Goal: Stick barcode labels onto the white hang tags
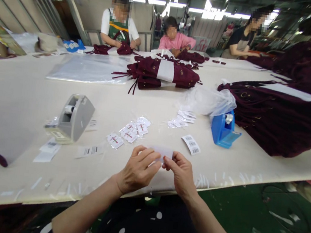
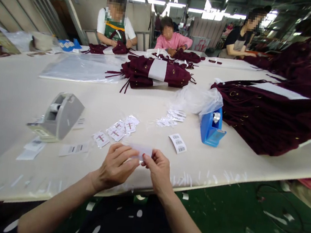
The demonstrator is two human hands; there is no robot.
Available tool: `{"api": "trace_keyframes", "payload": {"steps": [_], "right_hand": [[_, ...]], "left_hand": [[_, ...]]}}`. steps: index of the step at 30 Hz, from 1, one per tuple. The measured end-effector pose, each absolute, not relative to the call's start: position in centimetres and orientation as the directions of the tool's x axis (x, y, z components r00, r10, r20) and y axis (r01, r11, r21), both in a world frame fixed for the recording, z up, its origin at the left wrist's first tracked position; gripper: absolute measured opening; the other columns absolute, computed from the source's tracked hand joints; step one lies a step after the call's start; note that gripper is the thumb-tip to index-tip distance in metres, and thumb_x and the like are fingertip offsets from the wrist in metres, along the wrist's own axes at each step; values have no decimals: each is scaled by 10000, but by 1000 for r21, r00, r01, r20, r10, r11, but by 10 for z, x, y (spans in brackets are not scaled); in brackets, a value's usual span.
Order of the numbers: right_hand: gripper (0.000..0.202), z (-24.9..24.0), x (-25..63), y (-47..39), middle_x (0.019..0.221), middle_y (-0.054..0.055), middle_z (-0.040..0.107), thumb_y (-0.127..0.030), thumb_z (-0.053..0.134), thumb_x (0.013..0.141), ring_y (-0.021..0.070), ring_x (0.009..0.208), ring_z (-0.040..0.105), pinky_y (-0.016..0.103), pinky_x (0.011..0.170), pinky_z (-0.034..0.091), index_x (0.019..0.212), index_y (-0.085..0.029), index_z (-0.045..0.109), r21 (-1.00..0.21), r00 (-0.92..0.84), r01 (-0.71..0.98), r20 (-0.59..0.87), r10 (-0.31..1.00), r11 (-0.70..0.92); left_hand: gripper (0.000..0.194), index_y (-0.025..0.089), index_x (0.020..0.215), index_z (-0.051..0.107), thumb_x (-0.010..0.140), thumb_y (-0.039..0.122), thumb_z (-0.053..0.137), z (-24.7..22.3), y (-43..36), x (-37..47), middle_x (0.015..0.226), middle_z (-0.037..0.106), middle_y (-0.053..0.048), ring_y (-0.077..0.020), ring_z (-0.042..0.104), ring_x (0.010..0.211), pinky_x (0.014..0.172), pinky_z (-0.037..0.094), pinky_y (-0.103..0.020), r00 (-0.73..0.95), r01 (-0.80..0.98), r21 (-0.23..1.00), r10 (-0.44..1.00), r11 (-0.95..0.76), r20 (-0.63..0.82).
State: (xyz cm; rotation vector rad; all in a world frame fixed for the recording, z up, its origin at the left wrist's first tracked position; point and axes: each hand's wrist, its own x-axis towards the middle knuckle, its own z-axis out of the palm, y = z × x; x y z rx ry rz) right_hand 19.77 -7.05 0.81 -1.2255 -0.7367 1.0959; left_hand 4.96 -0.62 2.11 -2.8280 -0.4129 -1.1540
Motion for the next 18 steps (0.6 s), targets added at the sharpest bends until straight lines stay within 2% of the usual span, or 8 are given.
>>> {"api": "trace_keyframes", "payload": {"steps": [2, 4, 6, 7, 9, 11, 14, 18], "right_hand": [[184, 9, 204, -74, 591, -32, 541, -339, 653, 687, 97, 552, 482, 231, 552, 375, 738, -170, 601, -987, 309, -159, -77, 948, -28], [172, 10, 211, -77, 614, -31, 546, -327, 648, 688, 97, 561, 481, 234, 563, 384, 749, -170, 611, -992, 258, -112, -82, 963, -54], [174, 10, 216, -79, 639, -27, 562, -323, 645, 688, 97, 565, 482, 233, 562, 388, 772, -173, 620, -991, 239, -112, -95, 966, -70], [178, 9, 217, -79, 648, -26, 570, -324, 646, 686, 97, 566, 483, 232, 561, 390, 782, -176, 624, -990, 243, -117, -101, 965, -74], [181, 6, 217, -79, 655, -26, 578, -329, 650, 682, 99, 574, 484, 232, 565, 394, 784, -181, 630, -988, 275, -138, -104, 956, -67], [180, 3, 215, -78, 651, -25, 577, -339, 659, 674, 101, 586, 482, 232, 576, 396, 760, -183, 631, -982, 339, -183, -105, 935, -44], [194, -4, 209, -76, 607, -27, 558, -359, 677, 660, 98, 577, 462, 229, 567, 383, 698, -175, 627, -961, 445, -274, -147, 883, -23], [205, -12, 195, -77, 547, -35, 551, -345, 704, 641, 93, 539, 455, 233, 554, 361, 616, -162, 613, -927, 454, -372, -222, 863, -43]], "left_hand": [[316, 174, 1037, 566, 740, 267, 617, 25, -7, 47, 1111, 607, -110, -244, 509, 1062, 903, 342, -407, 674, 312, 255, 403, -915, 619], [419, 165, 1076, 562, 703, 336, 646, 30, -4, 45, 1108, 609, -110, -251, 522, 1048, 895, 372, -397, 657, 361, 544, 620, -758, 428], [311, 163, 945, 614, 699, 351, 637, 30, -1, 45, 918, 663, -62, -210, 589, 870, 770, 439, -332, 641, 378, 803, 756, -461, 132], [240, 159, 844, 626, 701, 351, 628, 29, 0, 46, 798, 665, -35, -182, 599, 764, 692, 448, -295, 636, 364, 887, 772, -285, -13], [197, 150, 682, 601, 701, 345, 618, 25, -1, 48, 610, 623, 2, -132, 572, 594, 576, 422, -240, 632, 296, 955, 745, 23, -214], [207, 145, 616, 573, 679, 332, 633, 19, -5, 50, 528, 598, 11, -102, 539, 502, 516, 381, -210, 613, 220, 953, 729, 211, -303], [211, 143, 590, 564, 642, 322, 662, 14, -12, 55, 502, 609, -2, -84, 509, 432, 454, 315, -191, 567, 172, 935, 744, 311, -352], [221, 143, 550, 546, 612, 306, 681, 10, -18, 59, 483, 604, 6, -68, 476, 382, 422, 279, -184, 512, 107, 927, 779, 360, -362]]}}
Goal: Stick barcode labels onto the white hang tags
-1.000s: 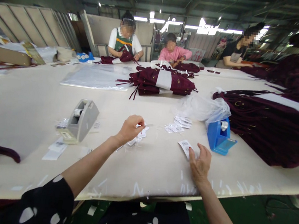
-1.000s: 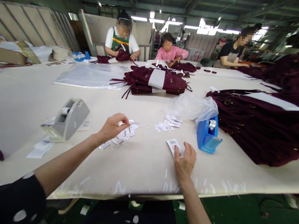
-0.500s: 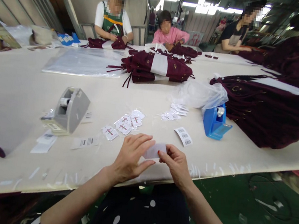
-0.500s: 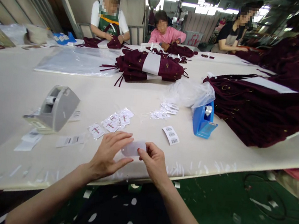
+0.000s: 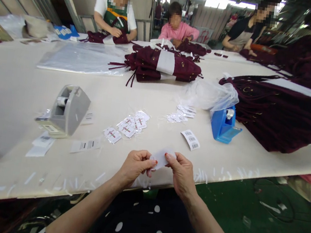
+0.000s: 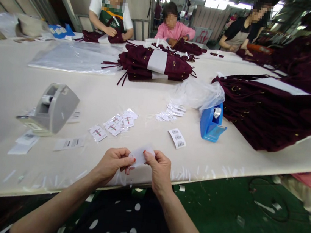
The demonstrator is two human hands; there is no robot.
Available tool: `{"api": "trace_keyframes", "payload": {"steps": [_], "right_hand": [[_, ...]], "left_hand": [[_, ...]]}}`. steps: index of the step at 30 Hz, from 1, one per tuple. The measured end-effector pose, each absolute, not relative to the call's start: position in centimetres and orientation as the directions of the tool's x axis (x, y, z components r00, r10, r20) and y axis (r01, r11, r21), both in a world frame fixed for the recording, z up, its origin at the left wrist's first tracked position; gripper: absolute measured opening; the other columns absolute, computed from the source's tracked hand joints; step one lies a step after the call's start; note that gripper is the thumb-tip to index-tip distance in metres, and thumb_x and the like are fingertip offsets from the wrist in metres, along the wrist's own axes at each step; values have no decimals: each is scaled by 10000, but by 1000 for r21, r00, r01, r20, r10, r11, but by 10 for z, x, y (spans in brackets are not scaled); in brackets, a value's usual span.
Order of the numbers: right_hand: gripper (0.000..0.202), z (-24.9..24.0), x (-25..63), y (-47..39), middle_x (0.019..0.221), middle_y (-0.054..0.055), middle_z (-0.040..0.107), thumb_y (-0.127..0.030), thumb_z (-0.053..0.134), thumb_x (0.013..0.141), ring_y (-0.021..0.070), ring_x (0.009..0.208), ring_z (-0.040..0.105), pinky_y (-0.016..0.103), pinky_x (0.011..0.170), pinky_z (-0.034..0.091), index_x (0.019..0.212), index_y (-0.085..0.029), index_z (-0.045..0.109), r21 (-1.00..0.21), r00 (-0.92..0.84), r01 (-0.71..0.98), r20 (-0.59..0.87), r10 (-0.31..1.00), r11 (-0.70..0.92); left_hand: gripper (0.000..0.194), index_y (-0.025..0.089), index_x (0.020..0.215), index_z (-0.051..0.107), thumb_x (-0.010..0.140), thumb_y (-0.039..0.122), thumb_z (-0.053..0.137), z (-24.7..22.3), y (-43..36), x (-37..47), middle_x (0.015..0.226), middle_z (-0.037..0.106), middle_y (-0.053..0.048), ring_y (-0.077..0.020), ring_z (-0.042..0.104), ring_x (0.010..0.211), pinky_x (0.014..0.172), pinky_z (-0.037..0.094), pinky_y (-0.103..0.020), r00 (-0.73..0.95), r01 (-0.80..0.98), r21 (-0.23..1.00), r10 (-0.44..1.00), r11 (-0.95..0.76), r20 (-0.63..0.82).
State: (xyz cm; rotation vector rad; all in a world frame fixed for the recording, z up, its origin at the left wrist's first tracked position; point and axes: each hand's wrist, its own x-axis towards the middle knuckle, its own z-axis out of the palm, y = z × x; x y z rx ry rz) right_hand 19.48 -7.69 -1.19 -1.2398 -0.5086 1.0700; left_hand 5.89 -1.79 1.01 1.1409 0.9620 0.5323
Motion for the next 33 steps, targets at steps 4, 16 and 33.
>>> {"api": "trace_keyframes", "payload": {"steps": [4, 16, 33], "right_hand": [[181, -16, 182, -81, 570, -19, 602, -320, 699, 652, 112, 556, 499, 256, 590, 387, 605, -161, 624, -917, 399, -396, -220, 890, -49], [201, -23, 187, -80, 639, 9, 624, -357, 654, 693, 132, 605, 524, 268, 613, 420, 713, -157, 650, -982, 440, -178, -138, 888, -64], [260, -30, 189, -74, 542, -36, 512, -401, 680, 656, 88, 516, 416, 220, 503, 354, 635, -158, 590, -969, 557, -245, -175, 812, -40]], "left_hand": [[221, 141, 534, 540, 602, 296, 683, 6, -18, 60, 419, 561, 23, -65, 458, 363, 417, 287, -181, 512, 71, 925, 782, 374, -355], [279, 130, 754, 589, 663, 381, 669, -3, -26, 76, 496, 551, 35, -45, 439, 369, 368, 275, -158, 490, -118, 872, 792, 475, -365], [237, 136, 672, 580, 696, 367, 630, -9, -28, 78, 398, 529, 34, -45, 393, 348, 393, 266, -166, 460, -55, 908, 818, 415, -345]]}}
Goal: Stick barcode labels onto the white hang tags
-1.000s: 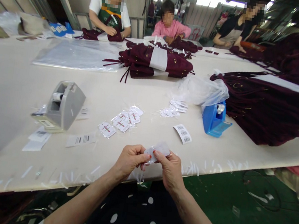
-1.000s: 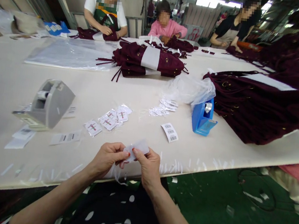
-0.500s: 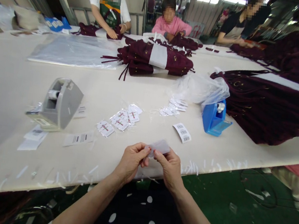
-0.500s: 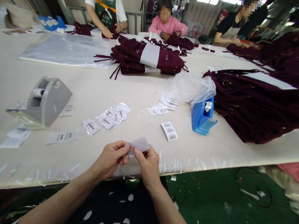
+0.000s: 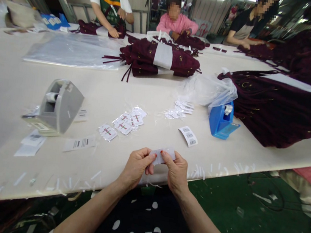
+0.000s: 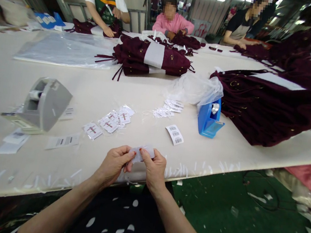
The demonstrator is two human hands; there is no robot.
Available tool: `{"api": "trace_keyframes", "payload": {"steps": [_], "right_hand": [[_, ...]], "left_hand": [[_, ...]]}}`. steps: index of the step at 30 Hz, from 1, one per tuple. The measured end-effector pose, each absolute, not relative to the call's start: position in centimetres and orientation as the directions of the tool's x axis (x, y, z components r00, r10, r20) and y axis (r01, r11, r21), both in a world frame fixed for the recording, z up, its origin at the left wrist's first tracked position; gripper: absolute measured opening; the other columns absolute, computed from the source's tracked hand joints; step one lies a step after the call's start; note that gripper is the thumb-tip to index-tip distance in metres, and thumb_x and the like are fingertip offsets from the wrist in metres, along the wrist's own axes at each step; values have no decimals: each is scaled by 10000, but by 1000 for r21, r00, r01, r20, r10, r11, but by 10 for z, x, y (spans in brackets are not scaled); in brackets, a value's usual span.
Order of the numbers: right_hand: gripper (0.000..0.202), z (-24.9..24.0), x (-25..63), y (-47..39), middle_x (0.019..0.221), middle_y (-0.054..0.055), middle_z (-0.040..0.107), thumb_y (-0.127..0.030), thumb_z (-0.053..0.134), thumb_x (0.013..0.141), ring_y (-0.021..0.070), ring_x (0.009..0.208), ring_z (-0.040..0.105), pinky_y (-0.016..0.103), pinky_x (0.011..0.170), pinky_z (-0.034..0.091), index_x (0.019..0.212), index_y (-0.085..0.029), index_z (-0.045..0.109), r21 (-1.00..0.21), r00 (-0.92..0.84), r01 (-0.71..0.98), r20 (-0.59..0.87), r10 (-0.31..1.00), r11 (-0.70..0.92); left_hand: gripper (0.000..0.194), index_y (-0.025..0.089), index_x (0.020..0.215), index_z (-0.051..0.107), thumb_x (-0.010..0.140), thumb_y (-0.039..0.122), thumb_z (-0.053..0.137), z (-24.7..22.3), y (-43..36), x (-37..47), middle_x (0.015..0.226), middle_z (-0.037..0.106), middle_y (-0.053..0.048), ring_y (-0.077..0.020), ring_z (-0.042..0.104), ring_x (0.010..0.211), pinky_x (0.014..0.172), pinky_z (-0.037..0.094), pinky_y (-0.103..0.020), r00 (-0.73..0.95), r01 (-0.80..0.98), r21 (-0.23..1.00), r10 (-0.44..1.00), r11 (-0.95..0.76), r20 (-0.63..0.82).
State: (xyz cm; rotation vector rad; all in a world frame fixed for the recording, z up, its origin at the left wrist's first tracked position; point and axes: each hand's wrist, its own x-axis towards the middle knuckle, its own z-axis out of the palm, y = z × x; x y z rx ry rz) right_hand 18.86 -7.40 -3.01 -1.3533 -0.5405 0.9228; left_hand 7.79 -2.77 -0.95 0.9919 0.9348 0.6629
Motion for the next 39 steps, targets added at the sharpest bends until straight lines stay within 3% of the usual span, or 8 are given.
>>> {"api": "trace_keyframes", "payload": {"steps": [3, 8, 21, 26, 31, 36, 39], "right_hand": [[258, -28, 191, -76, 556, -36, 515, -411, 645, 690, 95, 537, 430, 223, 524, 361, 660, -160, 595, -989, 538, -133, -120, 834, -56], [220, -21, 201, -79, 648, -25, 569, -398, 593, 737, 110, 604, 481, 230, 582, 389, 782, -185, 622, -997, 465, -70, -49, 884, -18], [222, -39, 220, -80, 533, -54, 459, -398, 576, 741, 87, 497, 386, 223, 505, 315, 700, -180, 577, -990, 492, -3, -124, 861, -141], [242, -45, 224, -82, 528, -49, 461, -415, 555, 742, 97, 502, 394, 231, 512, 320, 678, -182, 566, -972, 482, 97, -142, 865, -214], [252, -42, 222, -80, 532, -23, 506, -414, 518, 735, 129, 533, 453, 251, 546, 352, 644, -183, 558, -906, 469, 320, -103, 877, -277], [266, -38, 221, -78, 543, -2, 535, -421, 462, 742, 147, 539, 483, 265, 562, 362, 646, -187, 546, -850, 470, 414, -107, 876, -326], [268, -39, 220, -77, 565, 7, 551, -414, 440, 754, 153, 556, 496, 270, 576, 363, 653, -189, 545, -818, 466, 465, -98, 879, -338]], "left_hand": [[289, 156, 863, 621, 662, 358, 672, -8, -26, 82, 525, 571, 44, -33, 402, 370, 379, 250, -162, 437, -73, 915, 837, 398, -329], [259, 139, 644, 615, 586, 371, 714, -8, -17, 83, 522, 525, 54, -6, 311, 337, 343, 159, -171, 345, -88, 912, 871, 400, -349], [243, 119, 593, 598, 550, 337, 697, -8, 0, 61, 495, 542, 28, -13, 307, 297, 332, 135, -182, 376, 176, 897, 815, 405, -442], [193, 147, 604, 591, 619, 337, 620, -17, 6, 48, 463, 524, 39, -48, 321, 316, 354, 200, -206, 311, 426, 862, 851, 273, -423], [171, 177, 627, 617, 694, 326, 569, -23, 12, 37, 583, 604, 3, -140, 535, 563, 534, 348, -243, 345, 749, 651, 913, -127, -218], [186, 181, 759, 612, 764, 346, 526, -18, 6, 34, 743, 641, -43, -203, 580, 693, 610, 381, -291, 357, 885, 377, 918, -272, -174], [239, 144, 972, 580, 798, 293, 512, -19, 0, 34, 949, 610, -125, -264, 556, 863, 700, 391, -358, 469, 861, 176, 879, -477, 88]]}}
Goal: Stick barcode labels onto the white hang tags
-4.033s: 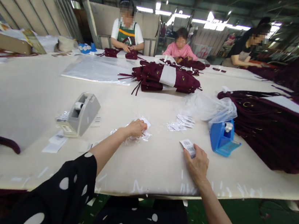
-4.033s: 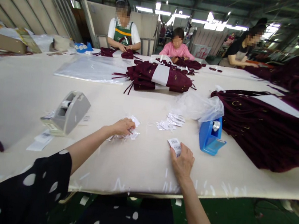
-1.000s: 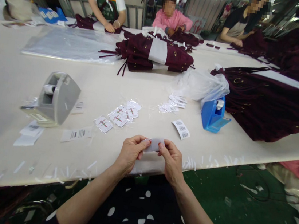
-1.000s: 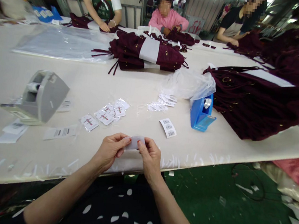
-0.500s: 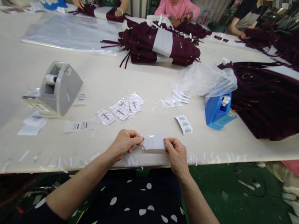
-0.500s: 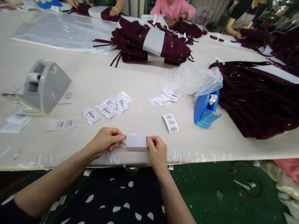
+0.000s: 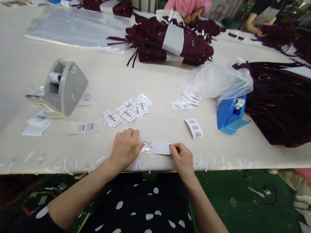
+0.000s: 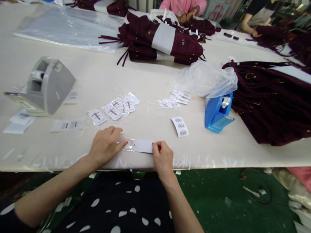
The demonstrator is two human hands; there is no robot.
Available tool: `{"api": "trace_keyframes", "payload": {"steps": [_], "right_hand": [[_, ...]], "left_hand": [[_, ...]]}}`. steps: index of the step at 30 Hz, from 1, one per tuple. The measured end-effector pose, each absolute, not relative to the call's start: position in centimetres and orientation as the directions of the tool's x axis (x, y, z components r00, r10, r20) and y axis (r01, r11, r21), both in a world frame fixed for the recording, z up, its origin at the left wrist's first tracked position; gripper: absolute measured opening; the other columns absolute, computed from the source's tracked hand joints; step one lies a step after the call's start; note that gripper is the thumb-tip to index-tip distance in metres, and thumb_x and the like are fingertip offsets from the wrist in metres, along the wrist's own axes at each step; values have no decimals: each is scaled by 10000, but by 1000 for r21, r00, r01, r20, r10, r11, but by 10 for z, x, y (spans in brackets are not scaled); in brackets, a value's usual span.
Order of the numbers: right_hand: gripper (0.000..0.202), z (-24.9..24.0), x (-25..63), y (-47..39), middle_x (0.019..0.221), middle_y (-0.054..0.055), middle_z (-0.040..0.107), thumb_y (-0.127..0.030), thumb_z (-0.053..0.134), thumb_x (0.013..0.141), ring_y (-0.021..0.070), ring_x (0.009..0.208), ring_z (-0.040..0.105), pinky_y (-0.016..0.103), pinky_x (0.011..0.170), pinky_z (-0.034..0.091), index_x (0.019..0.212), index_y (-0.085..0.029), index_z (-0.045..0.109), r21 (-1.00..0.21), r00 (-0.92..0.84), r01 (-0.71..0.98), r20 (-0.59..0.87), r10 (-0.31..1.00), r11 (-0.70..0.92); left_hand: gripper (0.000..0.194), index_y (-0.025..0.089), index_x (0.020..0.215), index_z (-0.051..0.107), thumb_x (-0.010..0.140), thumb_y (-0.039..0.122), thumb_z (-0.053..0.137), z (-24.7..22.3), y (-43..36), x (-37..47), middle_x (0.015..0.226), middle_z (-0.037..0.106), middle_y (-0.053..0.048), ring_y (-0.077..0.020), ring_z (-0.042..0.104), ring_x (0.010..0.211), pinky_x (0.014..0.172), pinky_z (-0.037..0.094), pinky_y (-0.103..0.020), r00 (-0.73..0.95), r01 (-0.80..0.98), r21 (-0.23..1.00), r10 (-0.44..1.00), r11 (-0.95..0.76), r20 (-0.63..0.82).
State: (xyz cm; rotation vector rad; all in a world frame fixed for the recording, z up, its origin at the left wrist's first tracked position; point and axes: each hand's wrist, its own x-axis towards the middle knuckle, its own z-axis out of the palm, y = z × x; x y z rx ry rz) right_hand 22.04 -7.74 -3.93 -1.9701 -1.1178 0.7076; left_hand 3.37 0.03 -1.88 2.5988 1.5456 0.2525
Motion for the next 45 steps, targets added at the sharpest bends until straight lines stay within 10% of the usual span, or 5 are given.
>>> {"api": "trace_keyframes", "payload": {"steps": [7, 13, 17, 35, 45], "right_hand": [[266, -41, 224, -77, 581, 12, 572, -393, 425, 778, 152, 551, 513, 270, 576, 385, 670, -189, 558, -773, 445, 541, -71, 893, -331], [362, -31, 276, -60, 957, 121, 606, -428, 514, 745, 233, 874, 540, 360, 781, 399, 971, -150, 564, -527, 574, 774, 349, 741, -351], [570, -40, 305, -46, 1076, 167, 582, -475, 574, 694, 299, 1002, 500, 423, 817, 372, 1135, -122, 498, -372, 580, 804, 310, 754, -465], [495, -60, 292, -63, 1031, 126, 628, -451, 553, 740, 268, 957, 553, 404, 832, 374, 1131, -148, 528, -388, 537, 842, 546, 643, -374], [536, -24, 240, -81, 1069, 135, 574, -311, 611, 721, 259, 1018, 527, 427, 893, 386, 1208, -174, 432, -388, 345, 920, 732, 588, -57]], "left_hand": [[251, 153, 988, 571, 895, 161, 338, -43, 1, 33, 969, 604, -94, -186, 508, 926, 752, 402, -301, 898, 308, 147, 338, -940, 283], [279, 152, 1005, 589, 872, 104, 348, -54, 3, 32, 980, 620, -91, -194, 503, 944, 751, 410, -318, 856, 317, 215, 377, -924, 354], [324, 155, 996, 602, 829, 37, 351, -55, 3, 32, 970, 634, -83, -195, 514, 931, 750, 421, -319, 840, 330, 238, 399, -913, 367], [193, 136, 840, 647, 808, 127, 456, -27, -17, 90, 836, 657, -84, -180, 575, 818, 762, 473, -338, 696, 349, 616, 636, -706, 334], [253, 124, 892, 656, 701, 289, 634, -6, -26, 122, 856, 688, -56, -161, 609, 778, 731, 476, -276, 464, -90, 959, 863, 270, -199]]}}
